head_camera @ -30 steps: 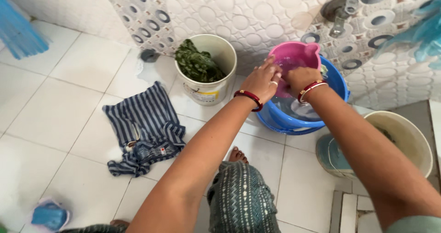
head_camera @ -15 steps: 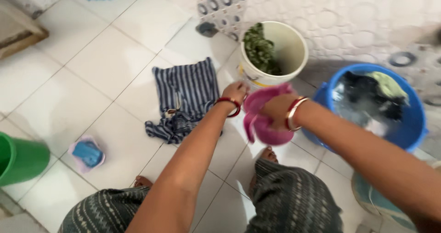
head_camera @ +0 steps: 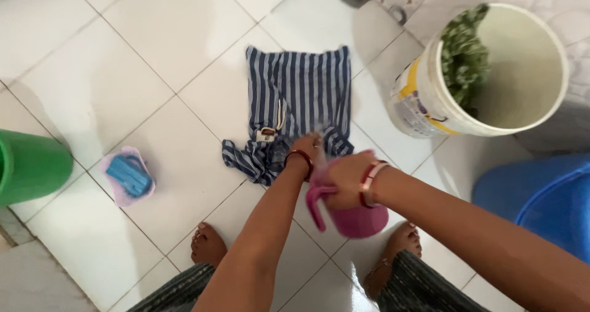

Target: The person washes clothes by hand in a tiled bathroom. They scrub a black garment and a striped shirt on the floor using a blue sponge, rinse them in a blue bucket, and wring out the excess water.

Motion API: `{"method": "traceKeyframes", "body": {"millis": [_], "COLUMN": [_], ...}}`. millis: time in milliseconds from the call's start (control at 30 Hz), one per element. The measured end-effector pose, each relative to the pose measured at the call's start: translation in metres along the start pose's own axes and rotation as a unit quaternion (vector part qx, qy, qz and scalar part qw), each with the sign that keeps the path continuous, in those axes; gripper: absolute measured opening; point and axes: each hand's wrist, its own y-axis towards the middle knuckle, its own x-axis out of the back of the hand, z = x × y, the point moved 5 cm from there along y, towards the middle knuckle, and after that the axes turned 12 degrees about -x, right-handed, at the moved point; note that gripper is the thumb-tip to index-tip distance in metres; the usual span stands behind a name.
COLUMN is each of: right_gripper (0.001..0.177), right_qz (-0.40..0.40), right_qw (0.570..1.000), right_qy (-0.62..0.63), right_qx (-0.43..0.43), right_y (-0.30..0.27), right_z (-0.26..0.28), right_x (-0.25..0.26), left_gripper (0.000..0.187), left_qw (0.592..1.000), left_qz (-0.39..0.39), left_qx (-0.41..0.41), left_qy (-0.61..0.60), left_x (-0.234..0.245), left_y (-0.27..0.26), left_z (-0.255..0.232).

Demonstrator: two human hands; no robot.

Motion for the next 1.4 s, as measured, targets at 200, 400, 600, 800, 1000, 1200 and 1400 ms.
{"method": "traceKeyframes", "body": {"millis": [200, 400, 600, 800, 1000, 1200, 1400], "right_gripper": [0.028, 0.03, 0.056, 0.031, 0.061, 0.079, 0.074], "right_qz": [-0.032, 0.034, 0.181, -0.176, -0.373, -0.135, -0.298], "right_qw": [0.974, 0.945, 0.921, 0.978, 0.919, 0.99, 0.89], "right_qy": [-0.041, -0.066, -0.143, 0.029, 0.107, 0.0, 0.054], "right_qx": [-0.219, -0.317, -0.314, -0.11, -0.076, -0.031, -0.34], "right_y": [-0.001, -0.029, -0.045, 0.064, 0.189, 0.231, 0.243], "right_z": [-0.101, -0.18, -0.172, -0.089, -0.029, 0.005, -0.135], "right_x": [-0.101, -0.17, -0.114, -0.056, -0.067, -0.083, -0.034], "left_gripper": [0.051, 0.042, 0.025, 0.06, 0.081, 0.085, 0.085], "left_qw": [0.931, 0.951, 0.901, 0.935, 0.928, 0.957, 0.956], "left_qz": [-0.1, 0.003, 0.224, -0.097, 0.036, 0.055, -0.095], "left_qx": [-0.107, -0.135, -0.222, -0.136, -0.003, 0.017, -0.062], "left_qy": [0.334, 0.278, 0.298, 0.314, 0.372, 0.285, 0.27], "left_x": [0.05, 0.02, 0.026, 0.074, 0.06, 0.056, 0.043], "left_y": [-0.038, -0.04, -0.069, -0.018, -0.054, -0.085, -0.083], "left_z": [0.001, 0.062, 0.031, 0.037, 0.061, 0.065, 0.088]}}
